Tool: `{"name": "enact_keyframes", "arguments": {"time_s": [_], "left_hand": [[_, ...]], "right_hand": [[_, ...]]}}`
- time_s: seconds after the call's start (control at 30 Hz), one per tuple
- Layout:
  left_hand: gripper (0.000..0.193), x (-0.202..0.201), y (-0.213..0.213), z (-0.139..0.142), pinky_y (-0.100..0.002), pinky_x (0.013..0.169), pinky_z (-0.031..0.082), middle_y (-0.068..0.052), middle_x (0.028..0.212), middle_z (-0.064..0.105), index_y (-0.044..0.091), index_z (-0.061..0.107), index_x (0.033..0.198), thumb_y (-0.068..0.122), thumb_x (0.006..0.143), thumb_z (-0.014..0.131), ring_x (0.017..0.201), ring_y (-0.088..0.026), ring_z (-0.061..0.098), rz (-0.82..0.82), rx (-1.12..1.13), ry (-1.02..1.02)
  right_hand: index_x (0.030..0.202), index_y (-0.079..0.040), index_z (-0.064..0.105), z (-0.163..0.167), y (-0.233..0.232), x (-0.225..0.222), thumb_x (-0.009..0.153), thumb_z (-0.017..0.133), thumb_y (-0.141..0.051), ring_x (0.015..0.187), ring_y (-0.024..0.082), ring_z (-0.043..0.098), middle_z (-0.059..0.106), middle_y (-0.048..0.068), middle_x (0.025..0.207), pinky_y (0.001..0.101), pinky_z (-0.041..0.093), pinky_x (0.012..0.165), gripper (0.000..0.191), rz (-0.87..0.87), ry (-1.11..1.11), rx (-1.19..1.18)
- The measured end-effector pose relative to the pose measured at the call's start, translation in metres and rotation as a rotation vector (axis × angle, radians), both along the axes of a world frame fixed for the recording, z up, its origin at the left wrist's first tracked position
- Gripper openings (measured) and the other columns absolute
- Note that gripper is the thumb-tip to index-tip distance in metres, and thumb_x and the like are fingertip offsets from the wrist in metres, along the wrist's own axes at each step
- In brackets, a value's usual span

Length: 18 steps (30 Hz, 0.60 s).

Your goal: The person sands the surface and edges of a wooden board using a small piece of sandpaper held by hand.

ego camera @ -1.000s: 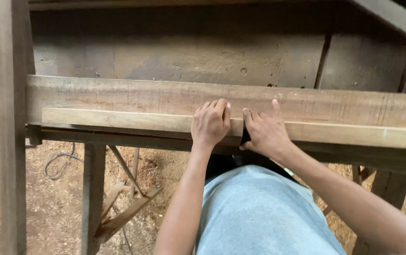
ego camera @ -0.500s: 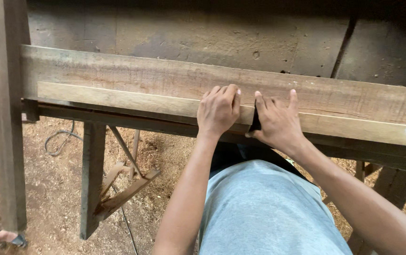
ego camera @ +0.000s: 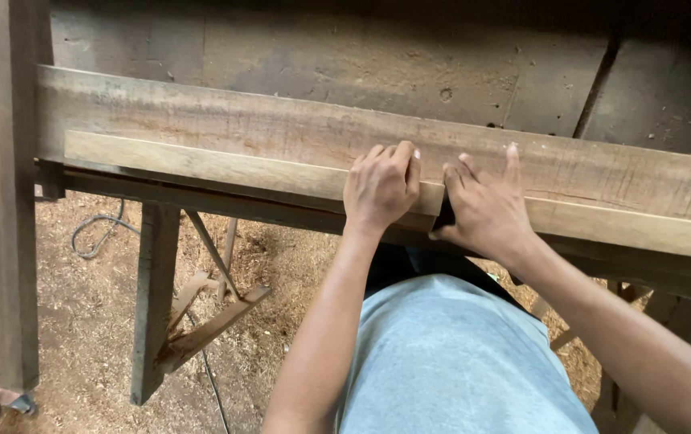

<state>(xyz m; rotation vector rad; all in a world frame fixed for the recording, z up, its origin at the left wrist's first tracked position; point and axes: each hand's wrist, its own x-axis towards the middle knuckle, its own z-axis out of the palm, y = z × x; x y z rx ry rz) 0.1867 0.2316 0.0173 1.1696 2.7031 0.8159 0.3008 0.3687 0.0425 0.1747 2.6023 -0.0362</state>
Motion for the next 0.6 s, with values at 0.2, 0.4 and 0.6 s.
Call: {"name": "enact_keyframes", "arguments": {"time_s": [0.2, 0.4, 0.6], "left_hand": [[0.019, 0.003, -0.002, 0.0, -0.045, 0.079, 0.055, -0.008, 0.084, 0.074, 0.01, 0.064, 0.089, 0.024, 0.099, 0.057, 0.086, -0.028, 0.07, 0.008, -0.019, -0.011], [0.02, 0.003, -0.002, 0.0, -0.045, 0.079, 0.054, -0.008, 0.086, 0.075, 0.01, 0.064, 0.088, 0.024, 0.1, 0.056, 0.085, -0.027, 0.07, 0.012, 0.001, 0.001], [0.021, 0.002, -0.001, -0.004, -0.044, 0.078, 0.055, -0.008, 0.086, 0.075, 0.011, 0.065, 0.092, 0.024, 0.102, 0.054, 0.085, -0.025, 0.071, 0.012, -0.02, -0.051]], "right_hand": [[0.155, -0.002, 0.035, -0.004, 0.0, 0.001, 0.069, 0.074, -0.075, 0.149, 0.02, 0.036, 0.049, 0.011, 0.152, 0.0728, 0.005, 0.117, 0.119, -0.067, 0.021, -0.005], [0.153, -0.002, 0.031, -0.003, 0.003, -0.004, 0.068, 0.072, -0.08, 0.146, 0.022, 0.035, 0.039, 0.014, 0.159, 0.0714, 0.003, 0.115, 0.123, 0.009, -0.051, 0.057], [0.154, -0.004, 0.028, 0.004, 0.002, -0.01, 0.07, 0.07, -0.081, 0.147, 0.019, 0.032, 0.034, 0.011, 0.16, 0.0715, 0.001, 0.117, 0.121, 0.041, -0.168, 0.045]]}}
